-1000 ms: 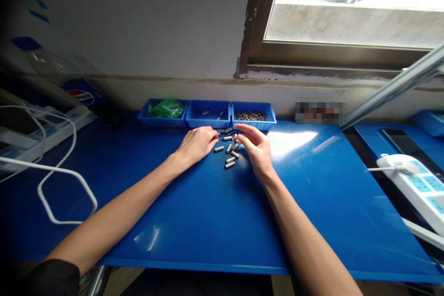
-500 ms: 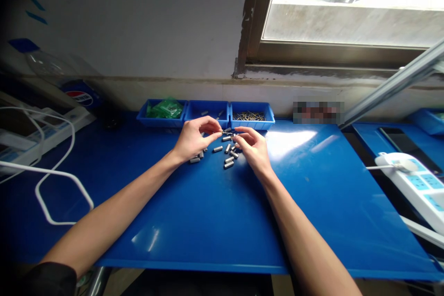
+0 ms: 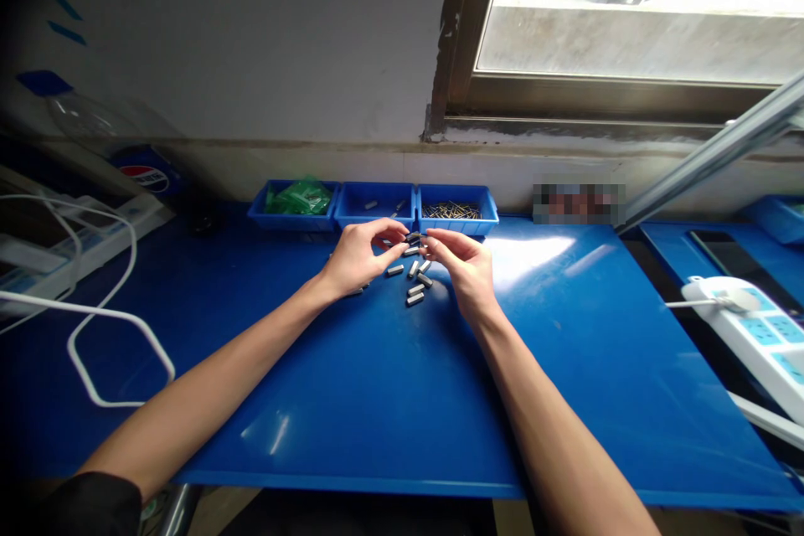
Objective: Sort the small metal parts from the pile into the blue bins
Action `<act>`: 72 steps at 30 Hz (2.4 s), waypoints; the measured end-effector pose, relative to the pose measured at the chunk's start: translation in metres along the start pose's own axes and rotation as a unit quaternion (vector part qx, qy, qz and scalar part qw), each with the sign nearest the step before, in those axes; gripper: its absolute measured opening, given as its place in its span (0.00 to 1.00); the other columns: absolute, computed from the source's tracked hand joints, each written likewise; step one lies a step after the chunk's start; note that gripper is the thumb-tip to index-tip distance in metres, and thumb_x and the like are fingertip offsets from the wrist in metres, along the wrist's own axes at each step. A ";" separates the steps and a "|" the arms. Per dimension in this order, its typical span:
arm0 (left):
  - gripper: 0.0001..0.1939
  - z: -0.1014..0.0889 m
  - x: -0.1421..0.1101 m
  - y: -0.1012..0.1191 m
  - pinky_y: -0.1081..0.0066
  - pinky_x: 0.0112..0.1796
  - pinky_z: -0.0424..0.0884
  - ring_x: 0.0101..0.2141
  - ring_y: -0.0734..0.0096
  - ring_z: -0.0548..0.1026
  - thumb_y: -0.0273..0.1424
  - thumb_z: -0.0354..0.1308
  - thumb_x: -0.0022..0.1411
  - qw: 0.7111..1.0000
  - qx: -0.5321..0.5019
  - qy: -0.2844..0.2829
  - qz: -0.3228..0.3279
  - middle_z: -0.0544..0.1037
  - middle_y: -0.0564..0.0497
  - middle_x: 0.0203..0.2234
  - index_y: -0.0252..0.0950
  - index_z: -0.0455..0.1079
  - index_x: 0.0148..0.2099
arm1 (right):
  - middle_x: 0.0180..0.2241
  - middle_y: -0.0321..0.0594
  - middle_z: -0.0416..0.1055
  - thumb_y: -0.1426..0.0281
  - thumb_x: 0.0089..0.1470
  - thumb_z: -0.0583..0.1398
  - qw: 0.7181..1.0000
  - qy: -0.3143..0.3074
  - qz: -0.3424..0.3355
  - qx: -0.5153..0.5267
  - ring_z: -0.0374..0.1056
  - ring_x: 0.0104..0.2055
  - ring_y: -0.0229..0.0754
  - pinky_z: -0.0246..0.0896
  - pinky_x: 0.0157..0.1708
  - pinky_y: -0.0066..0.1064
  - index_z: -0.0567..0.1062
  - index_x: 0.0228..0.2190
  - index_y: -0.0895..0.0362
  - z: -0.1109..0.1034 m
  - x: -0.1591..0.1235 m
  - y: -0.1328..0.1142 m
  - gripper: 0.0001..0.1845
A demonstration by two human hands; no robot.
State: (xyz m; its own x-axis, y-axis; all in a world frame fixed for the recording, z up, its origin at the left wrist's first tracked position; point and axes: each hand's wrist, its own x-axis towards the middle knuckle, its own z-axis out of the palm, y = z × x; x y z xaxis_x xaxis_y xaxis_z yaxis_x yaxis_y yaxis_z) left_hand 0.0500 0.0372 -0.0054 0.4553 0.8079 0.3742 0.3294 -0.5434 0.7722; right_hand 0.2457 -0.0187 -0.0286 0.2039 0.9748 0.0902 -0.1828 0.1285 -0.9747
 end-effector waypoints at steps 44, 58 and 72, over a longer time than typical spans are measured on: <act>0.13 0.004 0.005 0.006 0.62 0.46 0.75 0.44 0.56 0.81 0.25 0.55 0.69 0.915 0.342 -0.196 0.079 0.84 0.41 0.39 0.35 0.81 0.37 | 0.48 0.45 0.82 0.64 0.57 0.65 0.968 0.028 -0.054 -0.244 0.78 0.50 0.52 0.73 0.53 0.47 0.82 0.45 0.52 -0.006 0.003 0.007 0.14; 0.13 -0.002 0.006 0.003 0.64 0.47 0.78 0.42 0.58 0.82 0.21 0.58 0.60 0.952 0.265 -0.153 -0.020 0.83 0.44 0.42 0.36 0.83 0.41 | 0.47 0.46 0.83 0.64 0.57 0.66 0.971 0.024 -0.050 -0.233 0.79 0.49 0.52 0.72 0.54 0.49 0.82 0.44 0.53 -0.007 0.003 0.009 0.14; 0.16 0.004 0.008 0.001 0.62 0.50 0.78 0.42 0.61 0.82 0.19 0.55 0.64 0.986 0.156 -0.048 0.018 0.84 0.45 0.42 0.35 0.82 0.46 | 0.46 0.45 0.83 0.63 0.57 0.66 0.972 0.029 -0.057 -0.225 0.79 0.49 0.52 0.74 0.52 0.47 0.82 0.44 0.52 -0.006 0.003 0.007 0.13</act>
State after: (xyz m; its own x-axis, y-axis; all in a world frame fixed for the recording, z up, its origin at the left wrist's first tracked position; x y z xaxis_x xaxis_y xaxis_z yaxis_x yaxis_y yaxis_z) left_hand 0.0571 0.0420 -0.0035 0.5435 0.7690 0.3364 0.5424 -0.6277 0.5585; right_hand 0.2507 -0.0163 -0.0364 0.2551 0.9452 0.2035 0.2807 0.1291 -0.9511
